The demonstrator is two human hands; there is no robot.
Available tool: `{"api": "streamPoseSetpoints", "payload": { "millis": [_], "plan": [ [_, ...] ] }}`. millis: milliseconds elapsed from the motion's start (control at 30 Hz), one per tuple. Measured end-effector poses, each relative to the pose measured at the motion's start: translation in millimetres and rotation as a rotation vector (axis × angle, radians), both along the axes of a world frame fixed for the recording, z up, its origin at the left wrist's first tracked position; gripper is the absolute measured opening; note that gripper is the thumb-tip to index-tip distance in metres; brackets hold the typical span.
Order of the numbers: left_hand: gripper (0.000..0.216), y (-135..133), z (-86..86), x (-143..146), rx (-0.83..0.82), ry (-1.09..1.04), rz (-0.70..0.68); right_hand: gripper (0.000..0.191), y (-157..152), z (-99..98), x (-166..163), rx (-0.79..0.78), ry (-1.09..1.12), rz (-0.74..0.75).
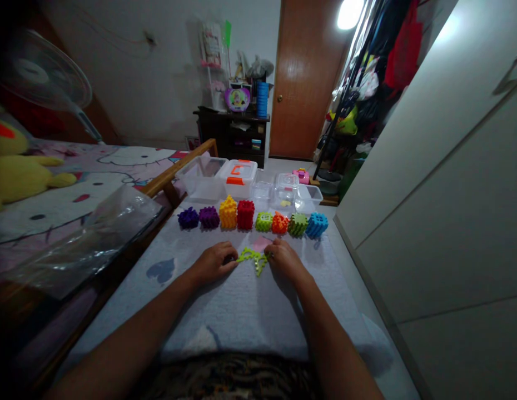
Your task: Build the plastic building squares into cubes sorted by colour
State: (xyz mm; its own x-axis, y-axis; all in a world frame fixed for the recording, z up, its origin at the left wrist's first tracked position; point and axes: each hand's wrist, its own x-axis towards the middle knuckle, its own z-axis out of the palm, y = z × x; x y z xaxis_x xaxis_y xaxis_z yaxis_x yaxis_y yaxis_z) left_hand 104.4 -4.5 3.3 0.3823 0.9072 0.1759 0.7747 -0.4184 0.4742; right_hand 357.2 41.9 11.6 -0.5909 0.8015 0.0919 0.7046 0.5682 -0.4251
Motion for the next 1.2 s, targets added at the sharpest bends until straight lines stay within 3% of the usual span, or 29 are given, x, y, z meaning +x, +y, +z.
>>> {"api": "streamPoseSetpoints", "payload": {
  "millis": [233, 467, 700, 967, 1200],
  "plan": [
    [0.019, -2, 6.1, -1, -0.045, -0.06, 0.0, 0.012, -6, 11.5, -7, -0.052, 0.133, -0.099],
    [0.019, -5, 7.9, 4, -0.022, -0.012, 0.064, 0.013, -19, 0.6, -38, 0.032, 0.079, -0.089],
    [0.012, -4, 1.1, 6, 0.029, 0.016, 0.099, 0.012, -18, -7.6, -33, 0.063, 0.111, -0.129],
    [0.01, -5, 5.1, 12, 0.021, 0.065, 0.121, 0.011, -15, -14.1, -36, 0.071, 0.083, -0.18],
    [0.013, -2, -0.5, 7, 0.051, 0.043, 0.063, 0.01, -14, -5.8, -31, 0.015, 0.084, -0.134]
  ]
}}
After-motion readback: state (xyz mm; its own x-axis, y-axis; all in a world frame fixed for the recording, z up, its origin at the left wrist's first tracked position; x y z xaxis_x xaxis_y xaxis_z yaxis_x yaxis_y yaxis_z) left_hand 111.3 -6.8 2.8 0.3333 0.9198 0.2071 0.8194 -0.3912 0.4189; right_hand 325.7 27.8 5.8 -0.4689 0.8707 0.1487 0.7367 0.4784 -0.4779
